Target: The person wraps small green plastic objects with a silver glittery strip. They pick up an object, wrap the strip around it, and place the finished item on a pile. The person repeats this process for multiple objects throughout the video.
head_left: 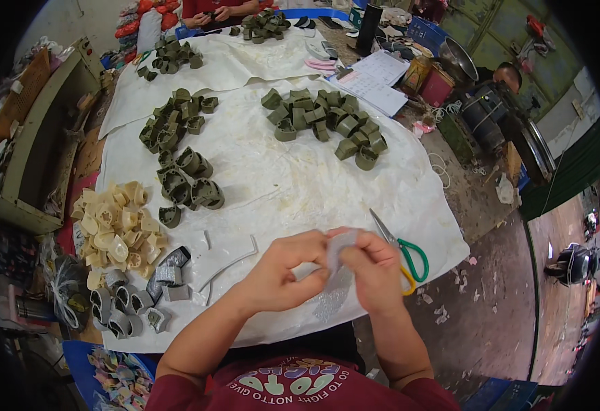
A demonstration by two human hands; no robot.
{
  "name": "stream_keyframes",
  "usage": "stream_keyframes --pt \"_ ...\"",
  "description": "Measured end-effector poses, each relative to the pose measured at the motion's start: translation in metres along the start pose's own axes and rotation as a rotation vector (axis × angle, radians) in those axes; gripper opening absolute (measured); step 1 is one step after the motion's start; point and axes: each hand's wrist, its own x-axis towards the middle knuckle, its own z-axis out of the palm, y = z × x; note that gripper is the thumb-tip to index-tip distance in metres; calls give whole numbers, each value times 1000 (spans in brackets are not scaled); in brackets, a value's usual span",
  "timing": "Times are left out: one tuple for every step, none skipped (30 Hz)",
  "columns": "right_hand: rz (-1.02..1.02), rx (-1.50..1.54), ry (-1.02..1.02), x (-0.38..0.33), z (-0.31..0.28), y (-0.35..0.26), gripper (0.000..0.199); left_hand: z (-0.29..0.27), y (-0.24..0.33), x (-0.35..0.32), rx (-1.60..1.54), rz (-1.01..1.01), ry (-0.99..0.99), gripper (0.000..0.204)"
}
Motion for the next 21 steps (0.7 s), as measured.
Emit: stream_keyframes --pt "94 96 143 4 -8 -2 17 -1 -3 14 24 28 -32 7" --pt "39 93 186 8 -21 -4 16 -6 -14 26 -53 -84 59 5" --pt "-13 91 220 11 -34 -6 15 -13 -31 38 -127 -195 159 8" --pt "-66 90 252 14 -43 -7 14 -22 -54 56 -11 -304 343 13" --pt "-81 102 266 16 -48 -9 12 -39 -76 74 304 -333 494 23" --pt "-95 109 287 16 -53 -12 10 -52 -99 91 559 -275 588 31" --pt "-109 119 306 17 -55 -15 8 -63 -116 104 818 -215 677 40" --pt "-122 77 299 17 -54 -20 6 -68 -128 116 934 -256 686 45" --pt "-132 34 295 14 -53 -26 3 -70 -139 126 1049 -301 690 51" --pt "-142 -7 290 13 -53 -28 2 -74 -149 133 1165 -348 694 57" --pt "-157 -15 283 9 -58 -28 3 -77 -154 142 1144 -440 635 63" --pt "-171 -23 273 5 -64 -28 4 -80 -159 146 1153 -423 640 63" --pt "-185 -30 262 4 -68 -29 6 -84 -163 148 1164 -406 646 63" --pt "-185 -33 299 3 -71 -30 6 -87 -166 148 1174 -394 648 63" --pt "-184 -34 333 2 -73 -31 7 -91 -170 148 1085 -396 693 60" --pt "-182 -36 366 1 -75 -31 7 -95 -173 147 996 -399 739 57" --pt "-198 -43 381 -1 -77 -33 7 -98 -172 147 906 -398 781 54" --pt "-213 -50 395 -2 -80 -34 7 -104 -169 146 731 -416 809 52" --pt "-228 -57 406 -3 -81 -36 7 -112 -164 142 556 -433 834 50" --pt "-223 -52 406 -6 -83 -39 8 -116 -154 140 379 -444 851 48" --pt "-213 -46 409 -8 -86 -39 9 -116 -136 135 202 -421 798 46"
